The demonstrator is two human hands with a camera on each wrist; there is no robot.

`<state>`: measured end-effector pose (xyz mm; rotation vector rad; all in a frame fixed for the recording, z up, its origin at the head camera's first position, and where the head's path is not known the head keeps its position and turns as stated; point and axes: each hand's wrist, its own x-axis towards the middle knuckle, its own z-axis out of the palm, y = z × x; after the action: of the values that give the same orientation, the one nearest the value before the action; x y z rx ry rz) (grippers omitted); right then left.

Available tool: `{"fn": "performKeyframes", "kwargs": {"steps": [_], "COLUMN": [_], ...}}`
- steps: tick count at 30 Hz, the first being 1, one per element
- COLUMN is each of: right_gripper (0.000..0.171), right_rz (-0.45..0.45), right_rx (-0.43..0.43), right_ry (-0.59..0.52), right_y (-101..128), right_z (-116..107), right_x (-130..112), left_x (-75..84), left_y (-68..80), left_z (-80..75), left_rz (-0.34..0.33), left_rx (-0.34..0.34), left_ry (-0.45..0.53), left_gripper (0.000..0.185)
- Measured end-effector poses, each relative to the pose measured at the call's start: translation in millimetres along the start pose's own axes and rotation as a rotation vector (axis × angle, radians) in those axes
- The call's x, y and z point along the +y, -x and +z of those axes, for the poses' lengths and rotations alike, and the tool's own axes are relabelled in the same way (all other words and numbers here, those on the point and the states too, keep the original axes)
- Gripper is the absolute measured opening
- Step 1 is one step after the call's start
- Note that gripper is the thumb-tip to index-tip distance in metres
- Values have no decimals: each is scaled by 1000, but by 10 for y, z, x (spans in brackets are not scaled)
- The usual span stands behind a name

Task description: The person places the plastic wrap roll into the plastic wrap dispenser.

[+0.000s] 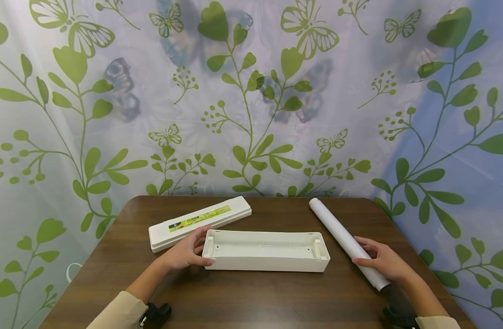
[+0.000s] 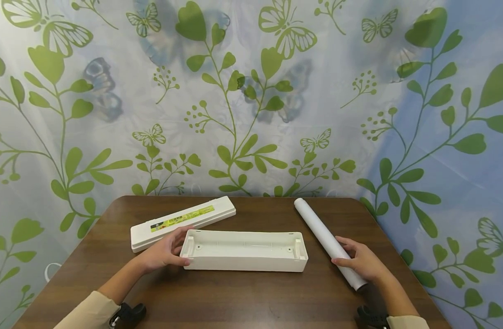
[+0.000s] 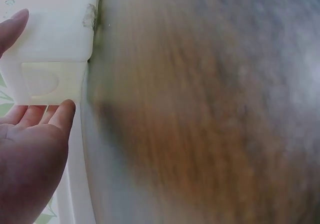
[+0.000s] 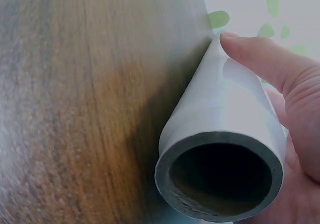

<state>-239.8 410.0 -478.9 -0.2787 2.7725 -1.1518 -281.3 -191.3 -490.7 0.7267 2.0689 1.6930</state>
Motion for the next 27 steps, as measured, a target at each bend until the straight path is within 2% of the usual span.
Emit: {"fn": "performKeyframes", "kwargs": {"steps": [17,27], "right_gripper": [81,81], "right_rz": [43,78], "right_rx": [18,66], "right_ry": [-14,42], "right_y": [-12,-11], "right_z": [6,24], "right_x": [-5,-92], "left_x": [-13,-38], "left_y": [26,7], "left_z": [-21,-45], "left_rz": [6,1], "left_rx": [-34,-43], "left_ry": [52,44], "left_gripper": [102,104]}}
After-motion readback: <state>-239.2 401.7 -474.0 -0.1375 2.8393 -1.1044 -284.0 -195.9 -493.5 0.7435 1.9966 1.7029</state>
